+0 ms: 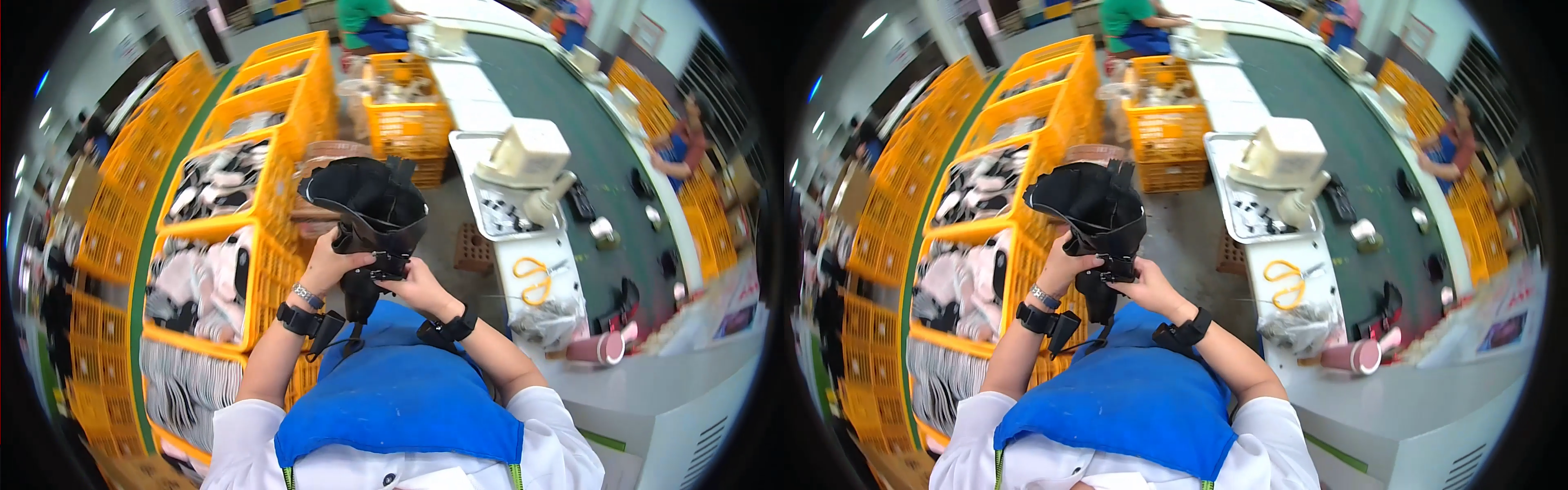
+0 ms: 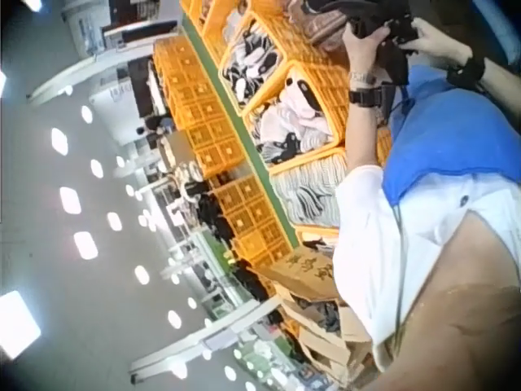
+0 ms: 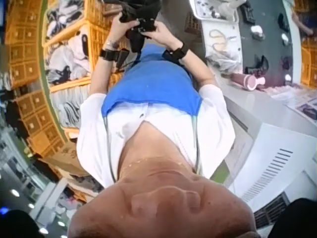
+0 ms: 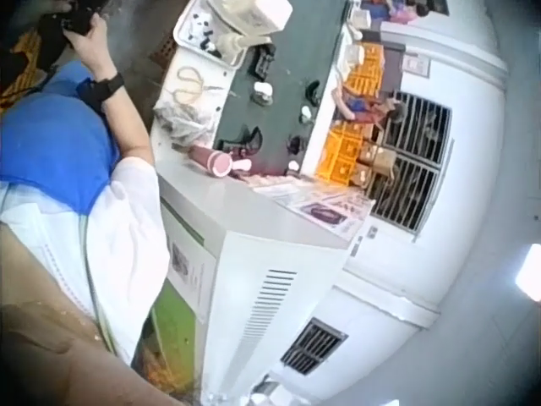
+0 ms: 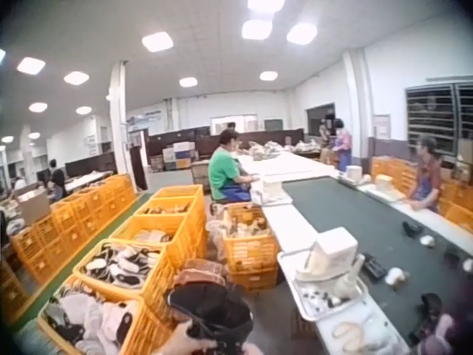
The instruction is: Retrieve black boots from a box, use scissors to trim excess material or thread from the top edge, and return them to the box.
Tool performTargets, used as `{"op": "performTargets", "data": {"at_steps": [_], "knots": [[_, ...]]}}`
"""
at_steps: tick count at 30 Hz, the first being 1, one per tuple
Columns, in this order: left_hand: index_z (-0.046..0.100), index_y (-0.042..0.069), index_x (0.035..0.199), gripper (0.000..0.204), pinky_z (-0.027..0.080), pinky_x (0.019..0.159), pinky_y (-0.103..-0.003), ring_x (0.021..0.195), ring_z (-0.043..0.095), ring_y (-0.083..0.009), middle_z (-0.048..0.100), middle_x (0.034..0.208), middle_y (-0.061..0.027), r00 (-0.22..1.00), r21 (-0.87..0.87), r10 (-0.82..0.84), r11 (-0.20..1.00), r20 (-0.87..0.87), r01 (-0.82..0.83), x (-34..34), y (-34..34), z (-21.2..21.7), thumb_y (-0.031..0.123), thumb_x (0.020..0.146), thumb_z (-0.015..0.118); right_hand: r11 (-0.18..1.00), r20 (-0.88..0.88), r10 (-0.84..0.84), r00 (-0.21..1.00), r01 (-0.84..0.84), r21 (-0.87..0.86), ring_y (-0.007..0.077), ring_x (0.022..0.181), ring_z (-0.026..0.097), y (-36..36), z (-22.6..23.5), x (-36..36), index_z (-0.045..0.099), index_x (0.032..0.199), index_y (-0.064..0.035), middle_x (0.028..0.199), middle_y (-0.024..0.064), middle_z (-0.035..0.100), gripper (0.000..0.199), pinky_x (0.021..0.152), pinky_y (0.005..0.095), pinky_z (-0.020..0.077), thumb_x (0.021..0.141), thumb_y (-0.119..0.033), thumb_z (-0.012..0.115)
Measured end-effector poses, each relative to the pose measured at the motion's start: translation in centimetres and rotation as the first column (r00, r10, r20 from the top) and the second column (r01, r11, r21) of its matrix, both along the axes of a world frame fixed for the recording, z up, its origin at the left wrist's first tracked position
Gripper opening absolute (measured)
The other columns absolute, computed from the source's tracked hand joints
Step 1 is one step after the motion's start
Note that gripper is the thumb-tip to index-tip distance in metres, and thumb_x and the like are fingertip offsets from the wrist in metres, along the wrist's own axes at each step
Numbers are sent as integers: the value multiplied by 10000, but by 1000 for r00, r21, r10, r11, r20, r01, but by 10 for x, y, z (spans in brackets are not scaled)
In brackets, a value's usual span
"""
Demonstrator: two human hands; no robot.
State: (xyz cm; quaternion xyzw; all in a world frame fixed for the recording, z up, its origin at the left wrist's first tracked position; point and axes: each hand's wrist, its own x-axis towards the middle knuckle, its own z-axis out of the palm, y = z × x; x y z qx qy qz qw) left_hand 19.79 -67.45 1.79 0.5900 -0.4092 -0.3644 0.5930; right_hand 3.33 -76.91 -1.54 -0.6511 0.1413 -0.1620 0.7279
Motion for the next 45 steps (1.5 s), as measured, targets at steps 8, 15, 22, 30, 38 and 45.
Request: {"op": "performTargets", "data": {"at_steps": [8,15,22,30,38,45], "knots": [[597,9,989,462,476,768,-281,825,602,-138,653,900,-58,802,225,-386,922,455,316,48,-151,-11,128,592,801,533,-229,-835,499,635,-559,298,715,634,-84,-41,-112,602,1042,-22,810,163,651,338,657,385,501,775,-226,628],[589,-3,1005,495,457,816,-273,869,574,-117,641,936,-58,587,344,-781,622,212,704,68,-250,-22,98,574,809,173,-349,-841,-414,407,-897,350,748,625,-122,-96,-178,495,1178,-61,820,189,641,445,649,441,494,811,-295,590],[571,-35,990,478,458,810,-285,848,572,-132,633,918,-62,294,424,-955,282,38,861,65,-334,-43,153,611,793,277,-568,-634,-526,531,-801,334,901,618,-153,-114,-170,402,1237,-67,959,188,635,652,771,428,486,724,-377,662],[561,-38,1034,526,459,822,-270,868,577,-118,636,945,-66,329,384,-939,341,98,858,53,-361,-28,173,614,798,79,-555,-687,-469,711,-699,383,917,597,-157,-125,-174,469,1157,-24,972,219,620,615,799,410,479,634,-277,670],[530,-21,1105,528,444,832,-263,915,554,-123,611,1001,-55,404,1,-888,414,-221,910,8,-386,34,101,647,763,-251,-139,-967,-211,874,415,98,549,485,-94,-73,-153,354,1291,-48,747,26,479,605,477,229,425,733,-50,587],[588,-7,970,409,478,751,-262,801,592,-124,640,893,-49,513,-31,-831,519,214,854,-86,-404,81,121,633,780,-182,216,-973,-79,838,-515,129,768,572,-135,96,-162,433,1296,-96,980,84,601,623,713,245,457,705,43,576]]}}
